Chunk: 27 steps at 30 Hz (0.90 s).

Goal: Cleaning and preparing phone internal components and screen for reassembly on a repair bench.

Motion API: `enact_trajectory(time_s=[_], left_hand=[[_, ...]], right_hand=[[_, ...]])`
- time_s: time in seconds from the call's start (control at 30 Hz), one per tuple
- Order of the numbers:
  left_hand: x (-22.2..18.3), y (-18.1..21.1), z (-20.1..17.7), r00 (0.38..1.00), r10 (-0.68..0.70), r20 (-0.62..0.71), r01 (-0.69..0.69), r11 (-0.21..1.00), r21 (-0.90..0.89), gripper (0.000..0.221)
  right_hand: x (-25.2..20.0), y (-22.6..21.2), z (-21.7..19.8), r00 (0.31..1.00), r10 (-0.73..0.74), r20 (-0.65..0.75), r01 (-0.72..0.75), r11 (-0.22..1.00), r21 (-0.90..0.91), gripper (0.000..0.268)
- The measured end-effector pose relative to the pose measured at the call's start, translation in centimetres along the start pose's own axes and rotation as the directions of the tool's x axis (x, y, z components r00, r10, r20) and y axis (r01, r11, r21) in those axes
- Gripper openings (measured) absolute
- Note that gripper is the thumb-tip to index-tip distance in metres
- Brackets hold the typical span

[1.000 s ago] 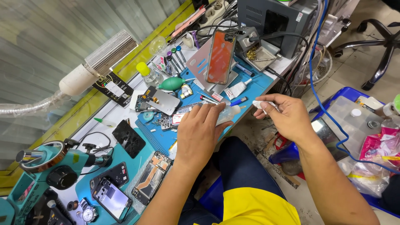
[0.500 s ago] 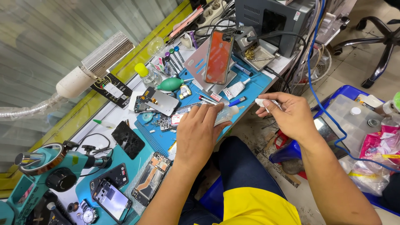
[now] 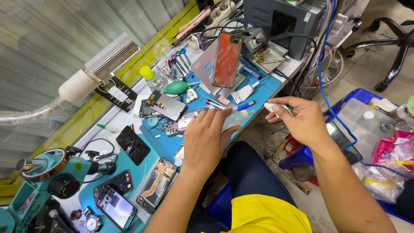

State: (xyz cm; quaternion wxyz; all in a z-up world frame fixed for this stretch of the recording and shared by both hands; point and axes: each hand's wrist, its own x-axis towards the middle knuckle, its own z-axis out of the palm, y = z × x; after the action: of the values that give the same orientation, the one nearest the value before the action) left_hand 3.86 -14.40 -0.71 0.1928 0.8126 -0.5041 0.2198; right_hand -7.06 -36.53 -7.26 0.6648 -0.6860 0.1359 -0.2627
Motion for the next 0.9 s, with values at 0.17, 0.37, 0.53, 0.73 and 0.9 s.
enact_trajectory(time_s=[0.17, 0.37, 0.53, 0.73, 0.9], left_hand=[[-0.1, 0.3, 0.5, 0.999, -0.022, -0.029, 0.02, 0.997, -0.073, 0.042], [0.3, 0.2, 2.5, 0.994, -0.104, 0.044, 0.113, 0.939, -0.326, 0.049], [-0.2, -0.3, 3.2, 0.96, -0.216, 0.177, 0.276, 0.824, -0.496, 0.076], [-3.5, -2.7, -4.2, 0.926, -0.352, 0.138, 0.374, 0.797, -0.475, 0.061], [-9.6, -5.2, -11.0, 0.834, -0.539, 0.12, 0.55, 0.794, -0.257, 0.067]], right_hand=[[0.3, -1.7, 0.0, 0.998, -0.052, 0.028, 0.053, 0.998, -0.031, 0.015], [2.2, -7.2, -0.8, 0.99, 0.011, 0.14, 0.067, 0.841, -0.537, 0.011], [5.1, -5.6, 0.1, 0.932, -0.182, 0.312, 0.361, 0.499, -0.788, 0.012], [8.9, -1.4, 0.4, 0.932, -0.142, 0.334, 0.36, 0.241, -0.902, 0.022], [10.7, 3.8, -0.5, 0.874, -0.32, 0.365, 0.365, -0.065, -0.929, 0.017]])
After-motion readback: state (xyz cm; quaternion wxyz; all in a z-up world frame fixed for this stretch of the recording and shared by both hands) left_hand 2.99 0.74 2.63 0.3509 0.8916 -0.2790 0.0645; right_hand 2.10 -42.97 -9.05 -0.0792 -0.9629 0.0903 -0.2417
